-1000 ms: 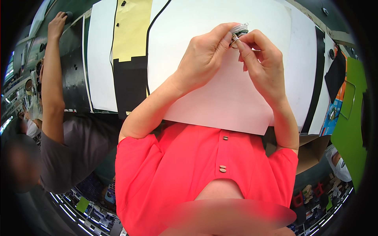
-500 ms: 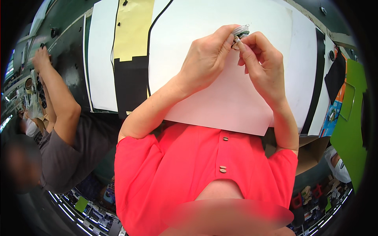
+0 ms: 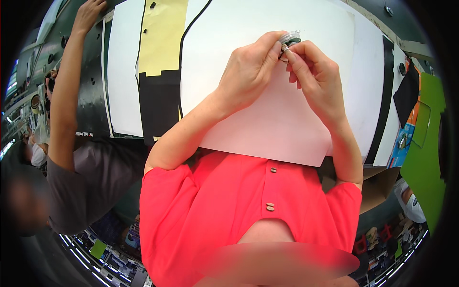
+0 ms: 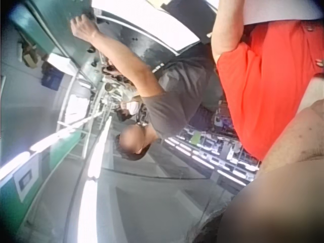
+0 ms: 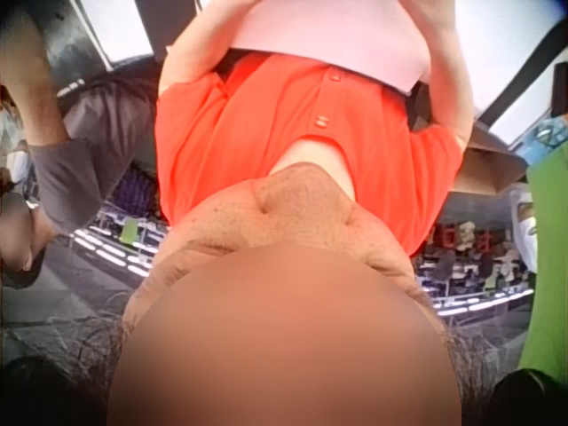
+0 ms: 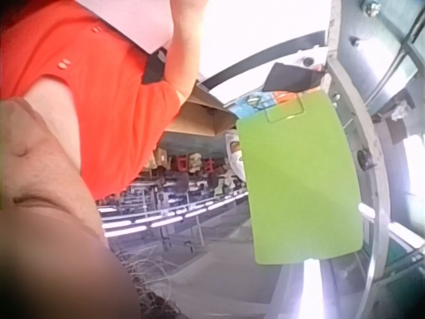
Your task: The person assembles small electronic components by hand, fitting them into a circuit board and component housing at a workbench.
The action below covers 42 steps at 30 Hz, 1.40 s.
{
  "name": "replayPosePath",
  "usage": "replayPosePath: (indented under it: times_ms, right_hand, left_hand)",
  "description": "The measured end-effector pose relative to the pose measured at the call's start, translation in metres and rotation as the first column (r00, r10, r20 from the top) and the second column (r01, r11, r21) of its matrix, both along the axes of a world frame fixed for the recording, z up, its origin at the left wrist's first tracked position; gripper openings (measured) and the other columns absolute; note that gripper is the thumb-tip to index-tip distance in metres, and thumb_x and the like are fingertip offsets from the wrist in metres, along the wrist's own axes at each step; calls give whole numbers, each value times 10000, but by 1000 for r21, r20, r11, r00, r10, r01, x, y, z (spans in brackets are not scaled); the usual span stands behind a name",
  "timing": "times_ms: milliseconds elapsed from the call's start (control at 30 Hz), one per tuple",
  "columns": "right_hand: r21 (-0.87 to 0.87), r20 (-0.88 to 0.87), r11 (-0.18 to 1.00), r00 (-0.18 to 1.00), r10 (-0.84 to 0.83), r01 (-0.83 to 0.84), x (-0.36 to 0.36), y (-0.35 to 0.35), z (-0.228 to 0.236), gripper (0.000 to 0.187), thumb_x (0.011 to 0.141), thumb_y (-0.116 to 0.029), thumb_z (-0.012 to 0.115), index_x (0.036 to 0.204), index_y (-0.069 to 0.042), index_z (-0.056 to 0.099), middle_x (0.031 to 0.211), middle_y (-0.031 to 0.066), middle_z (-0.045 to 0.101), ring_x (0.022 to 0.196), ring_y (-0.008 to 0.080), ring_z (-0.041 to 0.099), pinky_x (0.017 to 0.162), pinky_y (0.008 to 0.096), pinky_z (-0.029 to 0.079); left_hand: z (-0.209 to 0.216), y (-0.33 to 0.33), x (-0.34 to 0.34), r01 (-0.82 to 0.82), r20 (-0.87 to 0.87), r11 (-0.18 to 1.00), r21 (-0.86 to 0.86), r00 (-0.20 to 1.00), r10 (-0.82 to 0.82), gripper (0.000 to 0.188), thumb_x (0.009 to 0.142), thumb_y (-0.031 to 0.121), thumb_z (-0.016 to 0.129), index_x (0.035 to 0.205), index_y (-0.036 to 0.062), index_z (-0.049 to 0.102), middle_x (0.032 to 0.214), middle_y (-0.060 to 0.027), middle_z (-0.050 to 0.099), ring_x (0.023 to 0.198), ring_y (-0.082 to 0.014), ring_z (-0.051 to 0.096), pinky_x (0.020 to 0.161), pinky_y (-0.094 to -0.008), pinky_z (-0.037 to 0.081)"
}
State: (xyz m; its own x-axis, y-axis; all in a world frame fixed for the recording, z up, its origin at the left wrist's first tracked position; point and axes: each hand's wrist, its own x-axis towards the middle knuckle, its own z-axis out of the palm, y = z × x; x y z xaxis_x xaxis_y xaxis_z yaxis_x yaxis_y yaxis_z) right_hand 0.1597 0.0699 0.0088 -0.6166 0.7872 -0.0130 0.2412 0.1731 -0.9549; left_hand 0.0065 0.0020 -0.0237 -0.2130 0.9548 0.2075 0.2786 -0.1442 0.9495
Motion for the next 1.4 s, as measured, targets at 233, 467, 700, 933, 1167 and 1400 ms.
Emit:
replayPosePath:
  times_ms: [233,467,700,933,1167,1400]
  right_hand:
    - [27,16,998,999,50,-51,2,1,-1,103,1011,-75,602,943,3,596,710,51,612,604,104,566,561,265,462]
    - [8,11,999,999,53,-53,0,5,2,101,1007,-62,598,934,8,592,716,56,618,593,108,555,550,267,448]
    - [332,45,943,999,-4,-11,9,22,1,131,983,-130,665,1010,-2,662,744,38,642,629,110,565,606,254,472]
    - [62,-39,997,999,37,-35,9,18,-5,229,994,-144,667,1185,-29,612,817,40,668,736,100,643,656,240,511]
    - [-55,-74,998,997,13,-17,11,21,-3,234,1004,-135,656,1194,-14,592,821,35,669,785,86,658,674,227,518]
    - [-13,-108,1000,994,13,-15,5,13,-3,308,987,-193,704,1199,-7,579,806,44,664,761,86,674,642,217,516]
  left_hand:
    - [0,-2,0,29,22,999,-14,999,-29,243,1075,133,465,1243,34,610,842,-170,693,738,-305,697,665,-365,533]
    - [1,0,0,30,29,999,-17,999,-30,244,1079,134,459,1235,29,615,851,-159,699,764,-277,702,698,-353,544]
    - [10,5,-16,192,384,974,-116,914,-134,366,1105,230,461,1300,-34,623,1061,-95,713,948,-166,707,816,-301,604]
    - [16,5,-22,252,455,952,-173,878,-150,376,1100,239,470,1328,-21,618,1085,-108,708,980,-169,705,810,-298,618]
    - [14,1,-19,200,352,977,-73,922,-162,427,976,109,692,1370,-18,586,1063,-111,718,859,-161,726,766,-280,617]
    - [15,-1,-14,104,207,994,-18,973,-98,356,986,75,654,1327,-25,629,1014,-128,737,814,-155,732,704,-259,613]
